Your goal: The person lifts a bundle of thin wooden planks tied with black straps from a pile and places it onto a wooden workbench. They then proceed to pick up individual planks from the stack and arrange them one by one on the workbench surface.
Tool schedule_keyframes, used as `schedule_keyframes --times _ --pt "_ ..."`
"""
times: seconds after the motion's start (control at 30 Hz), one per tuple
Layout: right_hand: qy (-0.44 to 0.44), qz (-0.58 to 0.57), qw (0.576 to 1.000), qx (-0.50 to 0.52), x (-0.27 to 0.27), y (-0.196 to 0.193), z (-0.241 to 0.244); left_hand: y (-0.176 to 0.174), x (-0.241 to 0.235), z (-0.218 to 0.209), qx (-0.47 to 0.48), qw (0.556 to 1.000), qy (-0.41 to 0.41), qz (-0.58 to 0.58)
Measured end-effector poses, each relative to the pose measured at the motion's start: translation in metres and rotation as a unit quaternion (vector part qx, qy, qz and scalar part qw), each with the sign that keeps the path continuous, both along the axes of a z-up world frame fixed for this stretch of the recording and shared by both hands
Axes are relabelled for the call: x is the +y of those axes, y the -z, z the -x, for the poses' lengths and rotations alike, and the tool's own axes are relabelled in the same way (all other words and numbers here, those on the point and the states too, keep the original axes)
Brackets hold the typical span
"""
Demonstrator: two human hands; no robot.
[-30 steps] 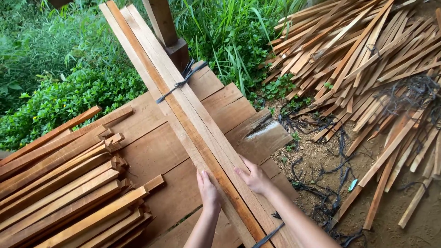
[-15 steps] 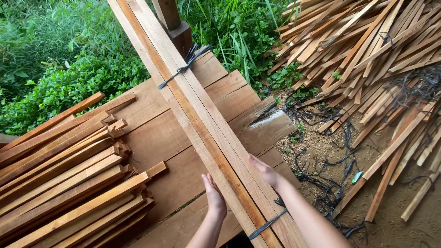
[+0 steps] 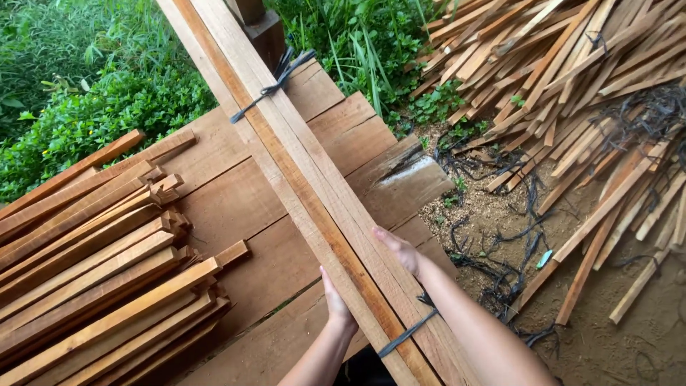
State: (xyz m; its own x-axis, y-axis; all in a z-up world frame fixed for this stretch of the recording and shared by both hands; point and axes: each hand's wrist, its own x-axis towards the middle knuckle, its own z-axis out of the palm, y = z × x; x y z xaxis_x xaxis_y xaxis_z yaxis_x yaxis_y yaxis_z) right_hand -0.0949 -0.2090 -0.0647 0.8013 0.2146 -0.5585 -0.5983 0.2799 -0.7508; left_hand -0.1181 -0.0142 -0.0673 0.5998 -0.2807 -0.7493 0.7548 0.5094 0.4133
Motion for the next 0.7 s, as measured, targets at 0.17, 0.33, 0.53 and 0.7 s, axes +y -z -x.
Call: schedule_keyframes --times 0.17,0.33,0.53,0.7 --pt "-0.02 0.06 0.995 0.072 -0.01 -0.024 0.033 0.002 0.008 0.014 -0.005 0.999 0.029 -0.014" --pt "-0.031 0.108 0.983 0.146 -0.048 0.013 0.101 0.005 0.002 0.064 0.026 0.999 0.019 0.005" --pt "0.027 0.109 0.972 0.204 -0.036 0.106 0.153 -0.034 -0.008 0.091 0.094 0.994 0.047 -0.016" --pt "0.093 0.006 0.99 0.107 -0.038 0.191 0.169 -0.026 -0.011 0.094 0.091 0.995 0.021 0.026"
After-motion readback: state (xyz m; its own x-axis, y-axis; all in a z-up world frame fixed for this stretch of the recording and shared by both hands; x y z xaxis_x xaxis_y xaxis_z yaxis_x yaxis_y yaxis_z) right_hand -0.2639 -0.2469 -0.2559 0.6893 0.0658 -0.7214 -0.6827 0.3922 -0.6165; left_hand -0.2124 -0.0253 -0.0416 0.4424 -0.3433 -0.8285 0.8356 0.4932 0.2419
